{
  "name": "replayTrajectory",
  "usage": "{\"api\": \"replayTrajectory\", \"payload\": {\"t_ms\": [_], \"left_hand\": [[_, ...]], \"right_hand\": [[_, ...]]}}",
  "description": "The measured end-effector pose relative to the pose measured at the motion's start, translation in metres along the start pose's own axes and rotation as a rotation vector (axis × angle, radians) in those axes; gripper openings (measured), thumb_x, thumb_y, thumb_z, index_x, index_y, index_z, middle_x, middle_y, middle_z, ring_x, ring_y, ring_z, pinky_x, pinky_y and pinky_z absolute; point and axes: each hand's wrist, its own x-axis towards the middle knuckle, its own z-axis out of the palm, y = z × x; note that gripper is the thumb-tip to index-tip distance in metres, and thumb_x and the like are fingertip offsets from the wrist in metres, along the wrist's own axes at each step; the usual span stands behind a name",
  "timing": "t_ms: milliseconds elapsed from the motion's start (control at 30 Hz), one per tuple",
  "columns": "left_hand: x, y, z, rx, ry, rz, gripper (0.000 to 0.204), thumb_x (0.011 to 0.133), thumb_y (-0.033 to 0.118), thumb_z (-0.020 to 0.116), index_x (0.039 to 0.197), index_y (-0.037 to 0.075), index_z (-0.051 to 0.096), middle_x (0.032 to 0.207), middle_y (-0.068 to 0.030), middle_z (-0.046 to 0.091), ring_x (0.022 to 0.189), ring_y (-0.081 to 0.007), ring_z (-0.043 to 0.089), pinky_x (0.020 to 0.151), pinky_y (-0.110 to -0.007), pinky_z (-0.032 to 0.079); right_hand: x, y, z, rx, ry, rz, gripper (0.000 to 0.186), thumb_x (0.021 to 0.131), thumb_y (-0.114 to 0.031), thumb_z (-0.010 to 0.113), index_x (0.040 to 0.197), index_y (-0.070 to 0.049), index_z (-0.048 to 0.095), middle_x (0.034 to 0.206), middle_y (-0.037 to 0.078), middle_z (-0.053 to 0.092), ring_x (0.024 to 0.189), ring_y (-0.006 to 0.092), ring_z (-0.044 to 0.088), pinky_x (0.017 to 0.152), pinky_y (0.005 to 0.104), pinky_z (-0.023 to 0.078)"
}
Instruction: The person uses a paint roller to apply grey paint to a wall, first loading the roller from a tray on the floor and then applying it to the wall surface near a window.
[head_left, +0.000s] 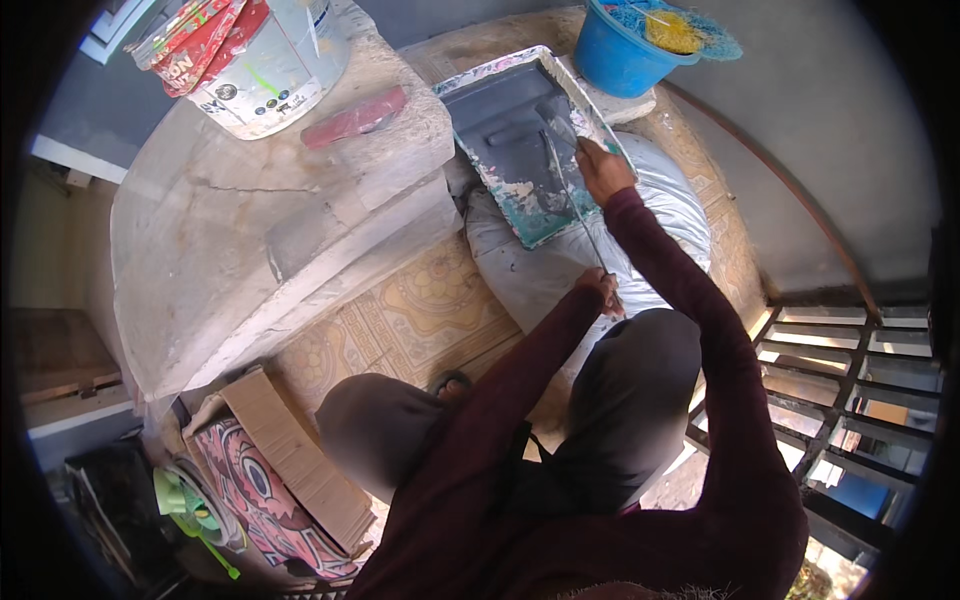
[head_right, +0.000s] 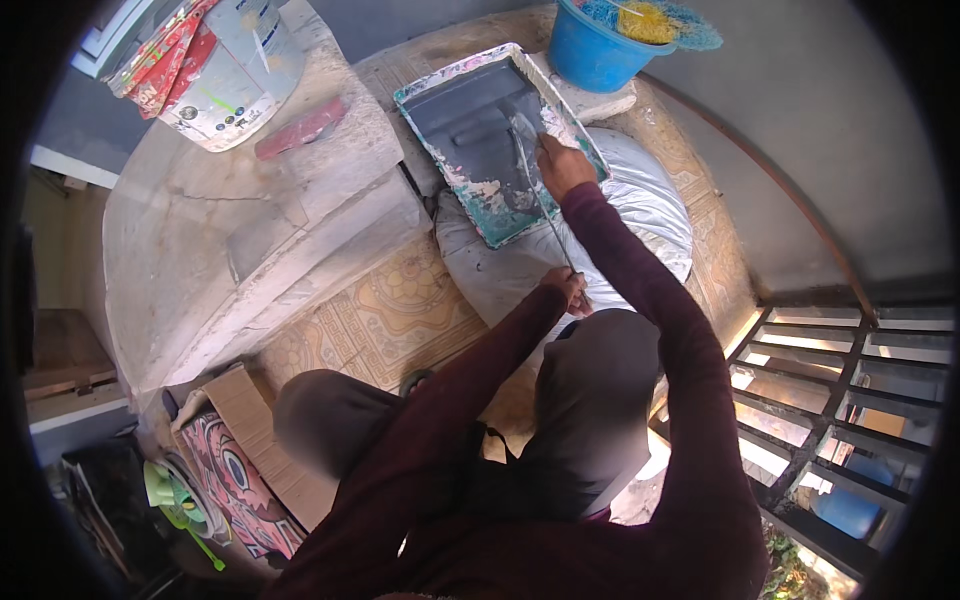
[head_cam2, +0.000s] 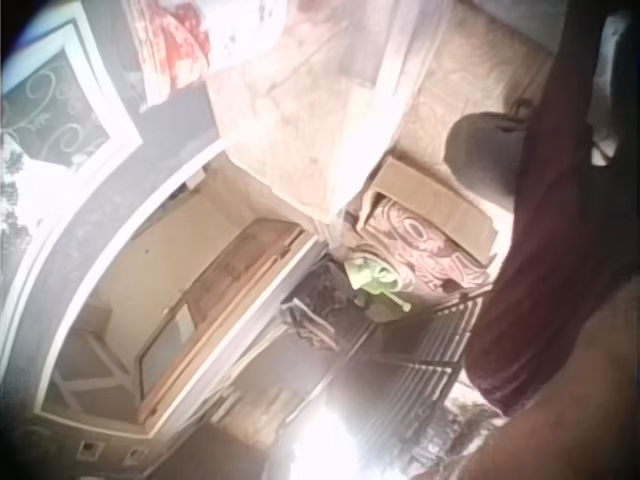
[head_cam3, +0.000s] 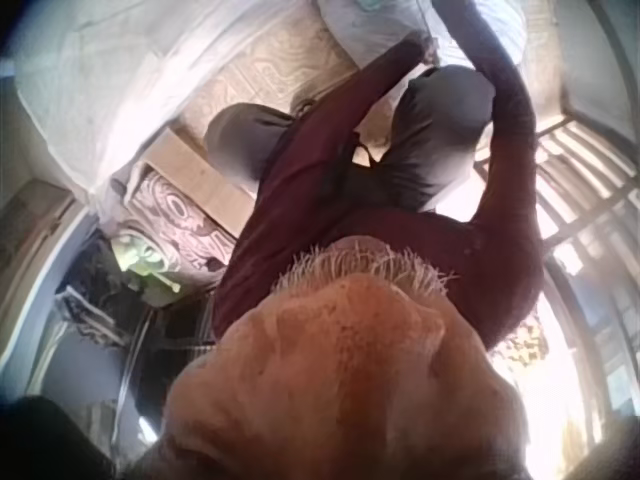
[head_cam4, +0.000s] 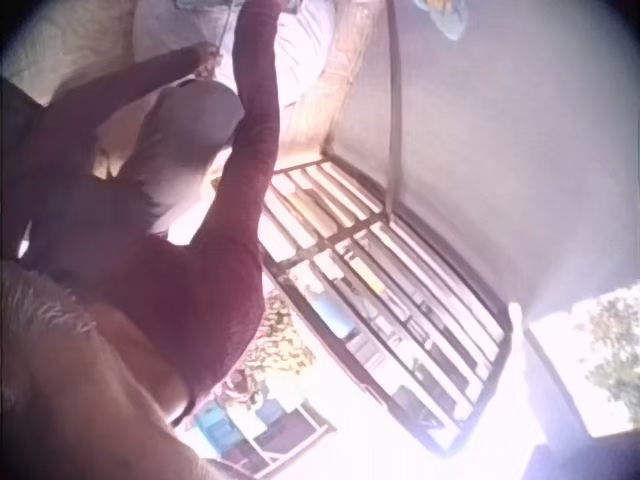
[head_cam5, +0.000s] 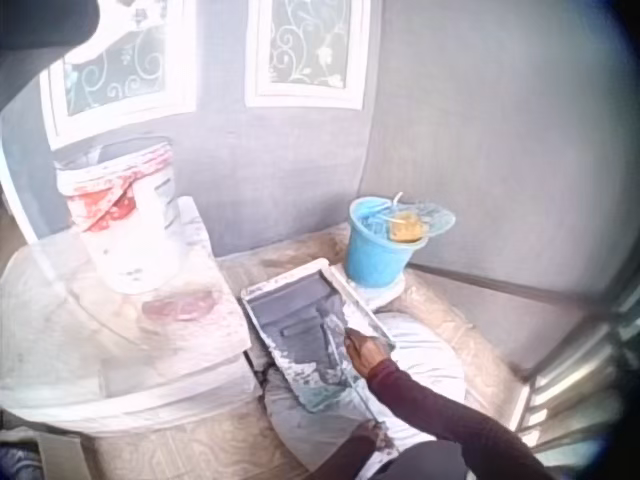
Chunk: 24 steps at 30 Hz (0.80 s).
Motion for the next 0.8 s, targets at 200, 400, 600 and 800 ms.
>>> {"api": "replayTrajectory", "payload": {"t_ms": [200, 400, 600, 800], "left_hand": [[-0.010, 0.015, 0.010, 0.167, 0.122, 0.102, 0.020, 0.087, 0.019, 0.046, 0.085, 0.000, 0.052, 0.057, -0.0117, 0.056, 0.047, -0.0214, 0.060, 0.041, -0.030, 0.049], [-0.017, 0.014, 0.013, 0.095, 0.160, 0.070, 0.020, 0.086, 0.019, 0.049, 0.086, 0.000, 0.054, 0.059, -0.0124, 0.057, 0.045, -0.0185, 0.057, 0.041, -0.030, 0.047], [-0.010, 0.004, 0.010, 0.161, 0.193, 0.121, 0.020, 0.086, 0.018, 0.049, 0.084, 0.000, 0.056, 0.064, -0.0110, 0.059, 0.051, -0.0179, 0.059, 0.050, -0.030, 0.048], [-0.011, 0.001, 0.014, 0.226, 0.171, 0.134, 0.026, 0.080, 0.028, 0.049, 0.074, 0.004, 0.059, 0.065, -0.0073, 0.060, 0.059, -0.0166, 0.058, 0.059, -0.030, 0.047]], "right_hand": [[0.006, -0.011, 0.019, -0.089, 0.097, 0.179, 0.027, 0.083, -0.026, 0.049, 0.105, -0.011, 0.053, 0.084, 0.020, 0.062, 0.081, 0.0376, 0.059, 0.072, 0.0466, 0.045], [0.001, -0.003, 0.023, -0.115, 0.102, 0.192, 0.030, 0.081, -0.028, 0.049, 0.107, -0.012, 0.053, 0.085, 0.019, 0.062, 0.082, 0.0368, 0.059, 0.073, 0.0454, 0.046], [-0.003, -0.010, 0.021, -0.072, 0.092, 0.192, 0.031, 0.080, -0.028, 0.050, 0.107, -0.013, 0.055, 0.086, 0.018, 0.063, 0.082, 0.0362, 0.059, 0.073, 0.0447, 0.046], [-0.002, -0.011, 0.020, -0.100, 0.104, 0.161, 0.031, 0.080, -0.028, 0.051, 0.107, -0.014, 0.055, 0.085, 0.017, 0.063, 0.082, 0.0361, 0.059, 0.072, 0.0442, 0.046]]}}
